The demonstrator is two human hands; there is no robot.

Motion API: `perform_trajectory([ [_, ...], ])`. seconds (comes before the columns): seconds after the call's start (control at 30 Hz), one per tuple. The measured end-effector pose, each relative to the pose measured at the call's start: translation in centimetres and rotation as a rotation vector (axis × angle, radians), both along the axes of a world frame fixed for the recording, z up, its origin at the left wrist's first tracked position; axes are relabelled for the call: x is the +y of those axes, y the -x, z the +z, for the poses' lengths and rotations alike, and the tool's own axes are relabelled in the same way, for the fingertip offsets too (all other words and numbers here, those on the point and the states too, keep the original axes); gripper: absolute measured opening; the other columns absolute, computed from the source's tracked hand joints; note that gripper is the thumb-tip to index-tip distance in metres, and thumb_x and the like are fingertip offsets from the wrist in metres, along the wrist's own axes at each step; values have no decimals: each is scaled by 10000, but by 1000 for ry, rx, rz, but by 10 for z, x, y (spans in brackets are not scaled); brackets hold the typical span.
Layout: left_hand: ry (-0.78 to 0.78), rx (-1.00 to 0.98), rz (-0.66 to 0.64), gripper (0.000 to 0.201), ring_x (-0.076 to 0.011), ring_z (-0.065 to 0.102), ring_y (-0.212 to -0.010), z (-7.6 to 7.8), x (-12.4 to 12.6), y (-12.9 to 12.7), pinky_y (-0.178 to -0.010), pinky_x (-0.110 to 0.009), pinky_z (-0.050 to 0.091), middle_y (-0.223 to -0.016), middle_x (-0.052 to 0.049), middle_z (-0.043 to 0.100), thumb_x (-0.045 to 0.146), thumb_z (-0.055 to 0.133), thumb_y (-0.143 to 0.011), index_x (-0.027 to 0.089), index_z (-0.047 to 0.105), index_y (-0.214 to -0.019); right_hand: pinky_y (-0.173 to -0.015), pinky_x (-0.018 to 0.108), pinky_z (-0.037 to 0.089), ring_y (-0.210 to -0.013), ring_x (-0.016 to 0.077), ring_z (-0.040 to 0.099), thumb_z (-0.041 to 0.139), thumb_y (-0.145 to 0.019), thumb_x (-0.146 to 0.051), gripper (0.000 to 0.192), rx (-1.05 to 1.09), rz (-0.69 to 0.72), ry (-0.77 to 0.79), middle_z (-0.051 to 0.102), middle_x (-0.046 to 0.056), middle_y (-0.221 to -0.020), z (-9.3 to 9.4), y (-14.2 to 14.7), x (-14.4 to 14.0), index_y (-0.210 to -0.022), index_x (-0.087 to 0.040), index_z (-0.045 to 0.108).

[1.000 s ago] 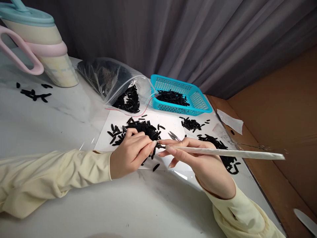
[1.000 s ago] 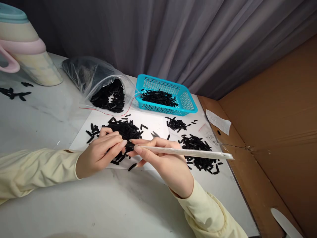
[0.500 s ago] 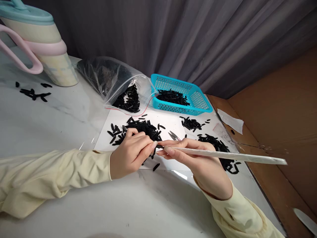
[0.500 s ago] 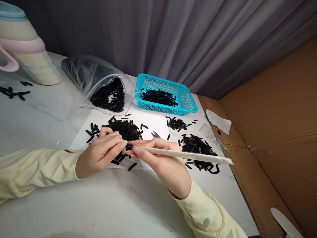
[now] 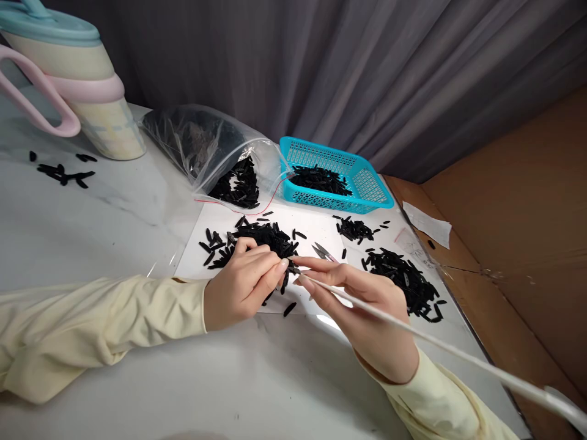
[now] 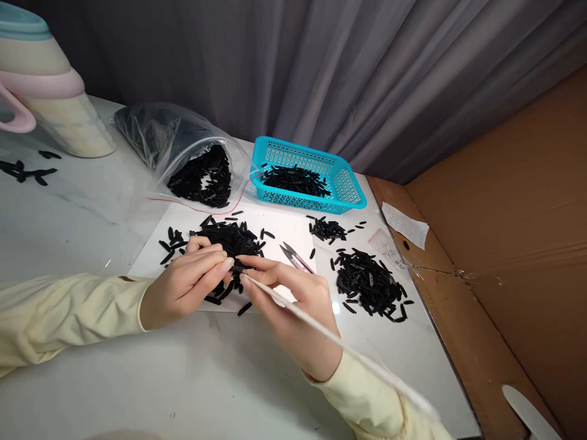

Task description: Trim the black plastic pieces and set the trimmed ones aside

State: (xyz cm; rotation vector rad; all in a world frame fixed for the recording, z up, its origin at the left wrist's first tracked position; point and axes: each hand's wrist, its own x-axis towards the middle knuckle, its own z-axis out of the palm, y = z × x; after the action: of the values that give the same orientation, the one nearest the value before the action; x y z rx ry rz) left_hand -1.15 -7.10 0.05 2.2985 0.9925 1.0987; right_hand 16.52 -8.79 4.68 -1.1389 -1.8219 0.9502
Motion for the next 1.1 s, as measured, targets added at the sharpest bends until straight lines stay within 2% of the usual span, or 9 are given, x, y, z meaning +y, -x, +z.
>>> perform_trajectory([
  [0.27, -30, 23, 1, 289, -93, 362, -549, 0, 1, 0, -697, -306, 257, -562, 48, 414, 115, 290, -908, 170, 371, -636, -851, 341, 480, -744, 131, 593, 527, -821, -40, 141, -209, 98, -380, 659, 59, -1012, -11, 2, -7, -785, -177, 536],
  [0.43, -37, 14, -5, 285, -93, 363, -553, 0, 0, 0, -706, -310, 256, -572, 47, 440, 112, 285, -909, 172, 378, -646, -792, 290, 511, -793, 142, 632, 524, -838, -73, 108, -224, 58, -338, 674, 69, -958, -7, 0, -2, -828, -163, 582],
  [0.53, -32, -7, -16, 277, -93, 363, -560, -1, 0, 0, -704, -309, 260, -584, 45, 447, 104, 280, -907, 173, 378, -658, -753, 279, 531, -854, 170, 645, 543, -840, -103, 96, -291, 3, -438, 668, 84, -1021, -5, -13, 11, -834, -158, 621],
  [0.7, -71, -27, -38, 257, -93, 371, -572, -3, 0, 0, -716, -314, 265, -593, 42, 445, 91, 286, -901, 168, 402, -685, -734, 387, 535, -914, 248, 606, 393, -898, -80, 275, -868, 95, -783, 639, 138, -1081, -29, -46, 33, -1067, -83, 610],
  [0.77, -84, -29, -40, 248, -93, 376, -577, -3, 0, 1, -718, -315, 263, -599, 41, 446, 86, 294, -898, 166, 413, -696, -724, 380, 531, -930, 254, 587, 374, -893, -58, 300, -998, 155, -859, 638, 148, -1077, -40, -54, 36, -1102, -49, 589],
  [0.83, -83, -24, -40, 243, -93, 379, -575, -3, 0, 1, -716, -315, 261, -597, 43, 443, 86, 300, -897, 165, 421, -702, -716, 346, 523, -928, 237, 577, 387, -900, -79, 310, -1040, 141, -863, 652, 139, -1030, -46, -59, 36, -1161, -39, 548],
  [0.93, -70, -19, -46, 242, -91, 377, -571, -2, 0, 1, -711, -314, 260, -590, 46, 443, 97, 306, -901, 165, 429, -704, -642, 322, 504, -832, 232, 577, 410, -924, -217, 362, -1124, -42, -779, 659, 114, -815, -43, -63, 33, -1219, -26, 494],
  [1.0, -66, -29, -47, 246, -90, 370, -567, -2, -1, 1, -708, -315, 258, -584, 48, 439, 110, 306, -905, 167, 430, -701, -576, 319, 478, -770, 238, 571, 400, -926, -298, 354, -1202, -108, -708, 628, 103, -740, -38, -65, 31, -1124, -54, 561],
  [1.1, -52, -42, -46, 244, -91, 366, -566, -3, -2, 1, -707, -317, 254, -578, 50, 434, 119, 312, -907, 169, 438, -705, -519, 291, 441, -757, 223, 573, 370, -928, -292, 309, -1247, -43, -590, 609, 106, -791, -32, -68, 32, -936, -117, 624],
])
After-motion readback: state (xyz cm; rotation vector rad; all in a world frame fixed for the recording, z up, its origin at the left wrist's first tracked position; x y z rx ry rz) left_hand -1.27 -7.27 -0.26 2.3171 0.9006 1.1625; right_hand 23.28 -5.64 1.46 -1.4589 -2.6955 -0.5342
